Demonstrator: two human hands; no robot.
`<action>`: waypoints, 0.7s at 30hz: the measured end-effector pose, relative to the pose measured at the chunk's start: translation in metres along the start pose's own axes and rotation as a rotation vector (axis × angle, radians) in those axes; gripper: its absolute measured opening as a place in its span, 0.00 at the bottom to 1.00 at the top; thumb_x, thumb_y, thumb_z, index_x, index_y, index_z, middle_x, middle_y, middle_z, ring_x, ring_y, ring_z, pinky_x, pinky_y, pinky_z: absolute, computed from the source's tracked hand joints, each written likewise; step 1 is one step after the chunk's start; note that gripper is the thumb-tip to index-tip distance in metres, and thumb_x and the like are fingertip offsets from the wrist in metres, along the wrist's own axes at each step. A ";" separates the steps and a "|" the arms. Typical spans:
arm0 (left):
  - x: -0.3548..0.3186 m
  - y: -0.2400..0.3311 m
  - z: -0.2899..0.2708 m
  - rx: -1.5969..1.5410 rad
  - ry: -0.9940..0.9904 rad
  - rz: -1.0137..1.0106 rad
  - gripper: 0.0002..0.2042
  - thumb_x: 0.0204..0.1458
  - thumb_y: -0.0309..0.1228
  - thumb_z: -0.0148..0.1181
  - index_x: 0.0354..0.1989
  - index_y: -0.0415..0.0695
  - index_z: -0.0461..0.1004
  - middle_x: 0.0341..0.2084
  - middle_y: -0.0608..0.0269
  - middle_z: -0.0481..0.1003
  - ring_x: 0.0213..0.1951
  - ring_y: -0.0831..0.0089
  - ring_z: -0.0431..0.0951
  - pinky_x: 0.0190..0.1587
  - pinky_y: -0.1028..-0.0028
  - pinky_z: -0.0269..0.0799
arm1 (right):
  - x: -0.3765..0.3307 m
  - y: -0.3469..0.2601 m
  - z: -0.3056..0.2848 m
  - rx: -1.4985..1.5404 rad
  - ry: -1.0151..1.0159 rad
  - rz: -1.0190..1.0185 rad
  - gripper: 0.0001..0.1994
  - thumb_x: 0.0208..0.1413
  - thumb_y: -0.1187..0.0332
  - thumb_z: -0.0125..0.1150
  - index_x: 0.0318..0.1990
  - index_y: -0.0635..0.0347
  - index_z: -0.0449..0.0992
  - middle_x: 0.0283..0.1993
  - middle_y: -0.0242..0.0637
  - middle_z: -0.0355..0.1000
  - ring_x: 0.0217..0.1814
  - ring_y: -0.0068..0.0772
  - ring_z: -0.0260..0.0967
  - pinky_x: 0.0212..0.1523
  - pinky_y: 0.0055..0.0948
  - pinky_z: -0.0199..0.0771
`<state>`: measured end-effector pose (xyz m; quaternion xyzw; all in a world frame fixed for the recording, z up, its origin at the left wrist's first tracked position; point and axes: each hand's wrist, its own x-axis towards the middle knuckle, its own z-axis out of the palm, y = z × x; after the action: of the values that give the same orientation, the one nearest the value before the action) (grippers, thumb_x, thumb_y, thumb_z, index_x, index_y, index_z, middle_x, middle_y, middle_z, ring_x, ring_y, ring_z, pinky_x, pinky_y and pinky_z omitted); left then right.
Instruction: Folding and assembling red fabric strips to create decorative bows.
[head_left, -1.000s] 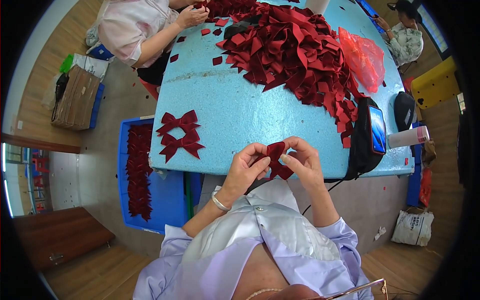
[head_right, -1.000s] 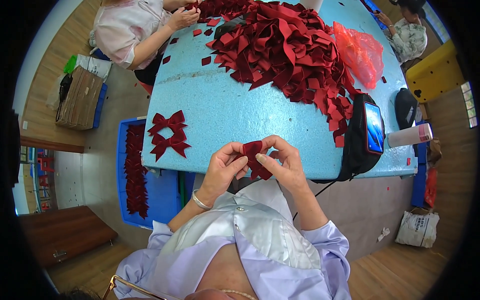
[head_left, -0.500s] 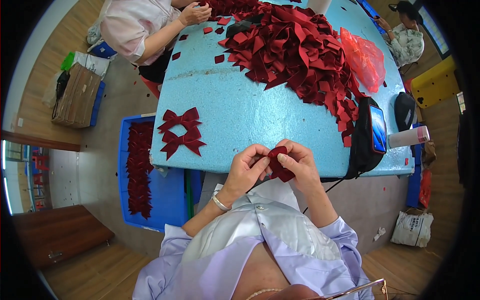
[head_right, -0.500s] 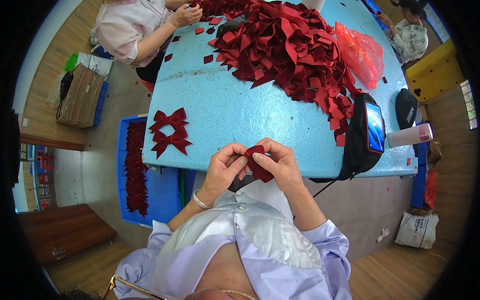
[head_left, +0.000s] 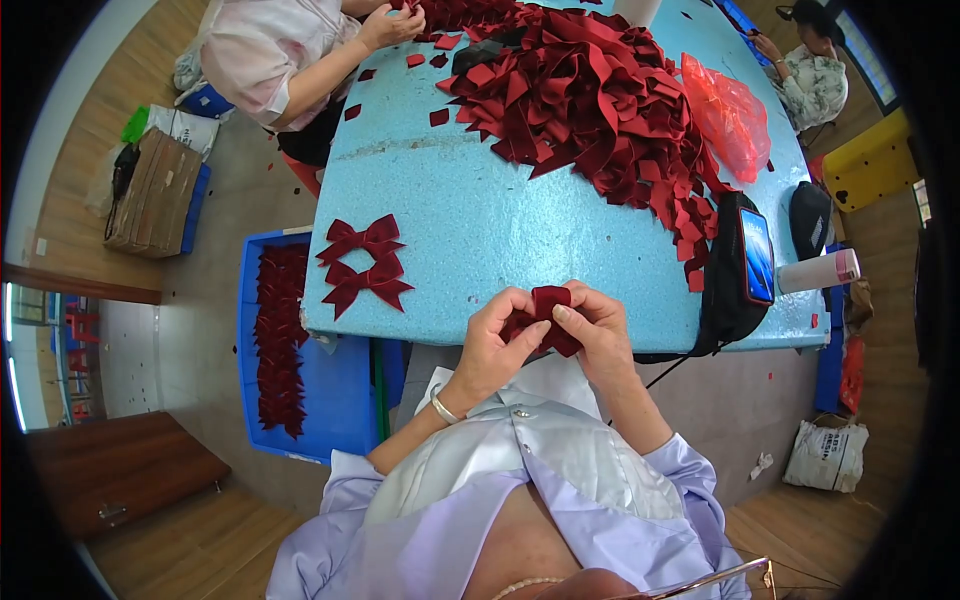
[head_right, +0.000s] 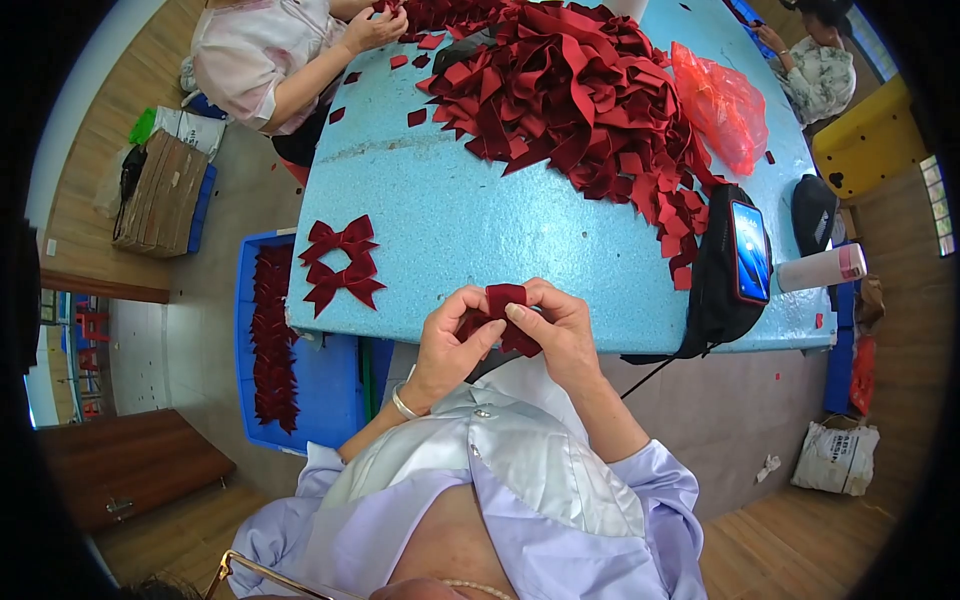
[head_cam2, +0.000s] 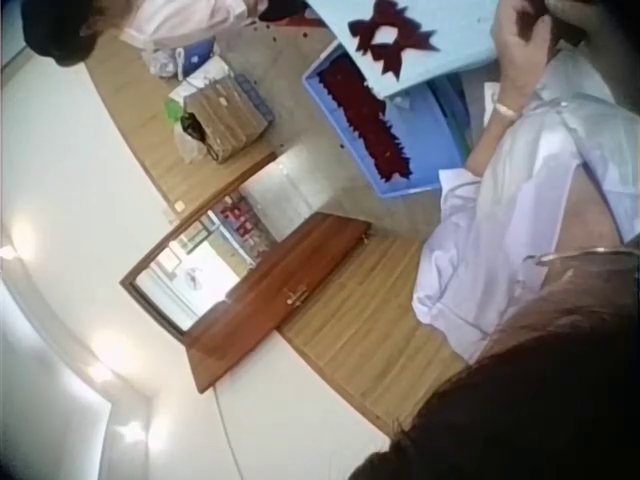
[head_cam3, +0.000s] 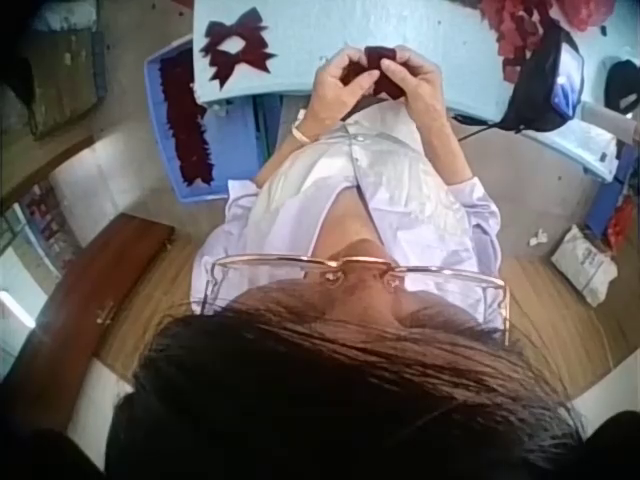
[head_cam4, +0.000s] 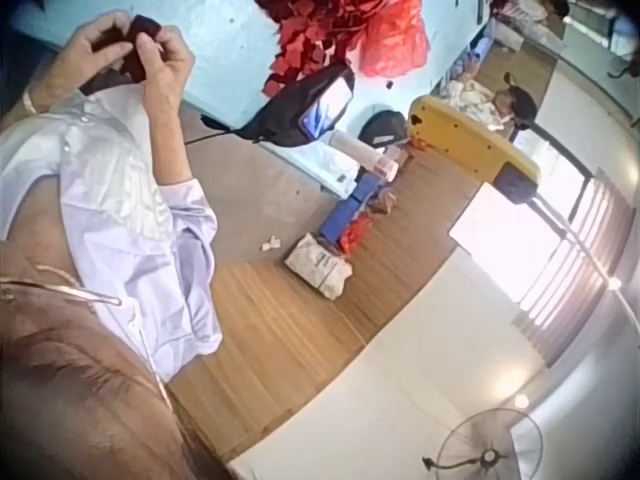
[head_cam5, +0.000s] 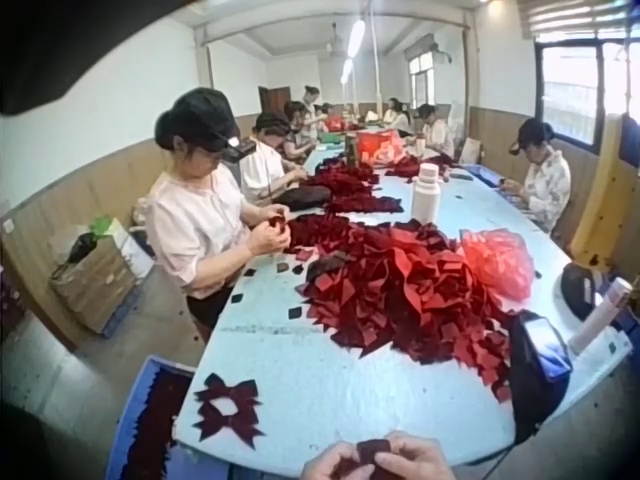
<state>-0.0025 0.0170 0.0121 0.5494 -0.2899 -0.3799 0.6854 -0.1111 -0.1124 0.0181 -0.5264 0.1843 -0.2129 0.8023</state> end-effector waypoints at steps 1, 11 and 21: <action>0.000 -0.005 -0.002 0.031 -0.015 0.008 0.06 0.58 0.23 0.58 0.40 0.41 0.68 0.32 0.69 0.72 0.28 0.88 0.69 0.27 0.85 0.66 | 0.000 -0.001 0.001 0.001 0.001 0.000 0.04 0.58 0.73 0.61 0.34 0.65 0.76 0.36 0.31 0.70 0.35 0.22 0.72 0.33 0.25 0.79; 0.000 -0.021 -0.006 0.018 -0.038 -0.046 0.06 0.57 0.22 0.60 0.36 0.41 0.68 0.30 0.71 0.71 0.28 0.87 0.68 0.29 0.84 0.66 | 0.003 0.013 -0.005 -0.346 0.119 -0.139 0.11 0.55 0.74 0.63 0.24 0.62 0.67 0.27 0.26 0.62 0.28 0.17 0.54 0.27 0.23 0.55; 0.004 -0.017 0.004 0.870 0.254 0.406 0.12 0.47 0.20 0.63 0.40 0.38 0.70 0.35 0.59 0.73 0.38 0.69 0.75 0.39 0.72 0.71 | 0.021 0.030 -0.012 -0.930 0.160 -0.357 0.09 0.50 0.72 0.67 0.24 0.64 0.74 0.24 0.36 0.66 0.25 0.33 0.64 0.26 0.32 0.63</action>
<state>-0.0065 0.0098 -0.0036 0.7589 -0.4368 -0.0127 0.4829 -0.0957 -0.1220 -0.0162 -0.8336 0.2277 -0.2816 0.4172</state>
